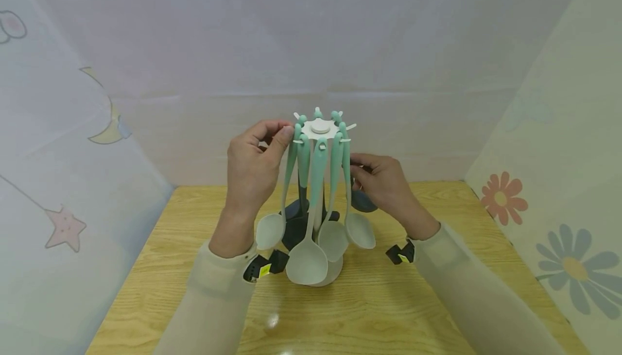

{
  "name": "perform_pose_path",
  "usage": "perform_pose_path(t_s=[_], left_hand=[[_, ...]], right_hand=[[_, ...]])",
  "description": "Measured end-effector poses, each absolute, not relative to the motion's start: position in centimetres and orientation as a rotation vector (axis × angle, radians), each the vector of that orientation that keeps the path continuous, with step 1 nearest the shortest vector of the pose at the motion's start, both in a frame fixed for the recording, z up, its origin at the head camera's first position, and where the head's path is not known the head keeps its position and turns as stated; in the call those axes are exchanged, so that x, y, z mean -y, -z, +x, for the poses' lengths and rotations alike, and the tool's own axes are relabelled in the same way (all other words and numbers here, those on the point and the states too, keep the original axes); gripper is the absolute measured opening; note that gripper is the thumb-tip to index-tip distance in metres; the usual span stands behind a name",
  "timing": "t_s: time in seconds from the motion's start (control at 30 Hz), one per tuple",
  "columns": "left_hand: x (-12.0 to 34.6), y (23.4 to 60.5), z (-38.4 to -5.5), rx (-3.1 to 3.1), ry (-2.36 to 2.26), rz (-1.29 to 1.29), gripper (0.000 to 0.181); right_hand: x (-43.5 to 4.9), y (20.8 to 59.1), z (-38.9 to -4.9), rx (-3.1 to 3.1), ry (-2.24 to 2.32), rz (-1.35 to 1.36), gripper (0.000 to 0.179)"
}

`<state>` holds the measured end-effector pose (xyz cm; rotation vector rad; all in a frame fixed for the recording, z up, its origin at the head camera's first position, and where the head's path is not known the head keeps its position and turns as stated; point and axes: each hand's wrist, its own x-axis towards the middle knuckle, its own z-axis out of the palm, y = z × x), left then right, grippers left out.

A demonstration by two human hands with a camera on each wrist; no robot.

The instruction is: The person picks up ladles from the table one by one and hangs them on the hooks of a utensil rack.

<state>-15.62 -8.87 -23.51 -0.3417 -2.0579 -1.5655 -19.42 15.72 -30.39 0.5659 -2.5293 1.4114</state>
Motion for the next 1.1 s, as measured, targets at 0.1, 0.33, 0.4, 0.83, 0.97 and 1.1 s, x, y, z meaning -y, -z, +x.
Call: perform_pose_path(t_s=[0.1, 0.33, 0.4, 0.83, 0.97, 1.1], left_hand=[[8.85, 23.53, -15.62, 2.056, 1.569, -0.342, 0.019], [8.88, 23.49, -15.52, 2.059, 1.564, -0.342, 0.019], [8.91, 23.49, -15.51, 2.058, 1.565, -0.340, 0.019], [9.01, 23.38, -15.45, 2.080, 1.568, -0.335, 0.020], [9.00, 23.40, -15.48, 2.082, 1.569, -0.331, 0.019], [8.95, 23.44, -15.55, 2.083, 1.572, -0.333, 0.020]], right_hand=[[-15.60, 30.54, -19.37, 2.535, -1.408, 0.577, 0.027], [-15.39, 30.59, -19.30, 2.543, -1.416, 0.599, 0.025], [-15.40, 30.62, -19.34, 2.548, -1.418, 0.600, 0.024], [-15.29, 30.89, -19.70, 2.573, -1.400, 0.601, 0.024], [-15.02, 30.95, -19.95, 2.563, -1.396, 0.625, 0.021], [-14.92, 31.04, -20.10, 2.575, -1.377, 0.638, 0.022]])
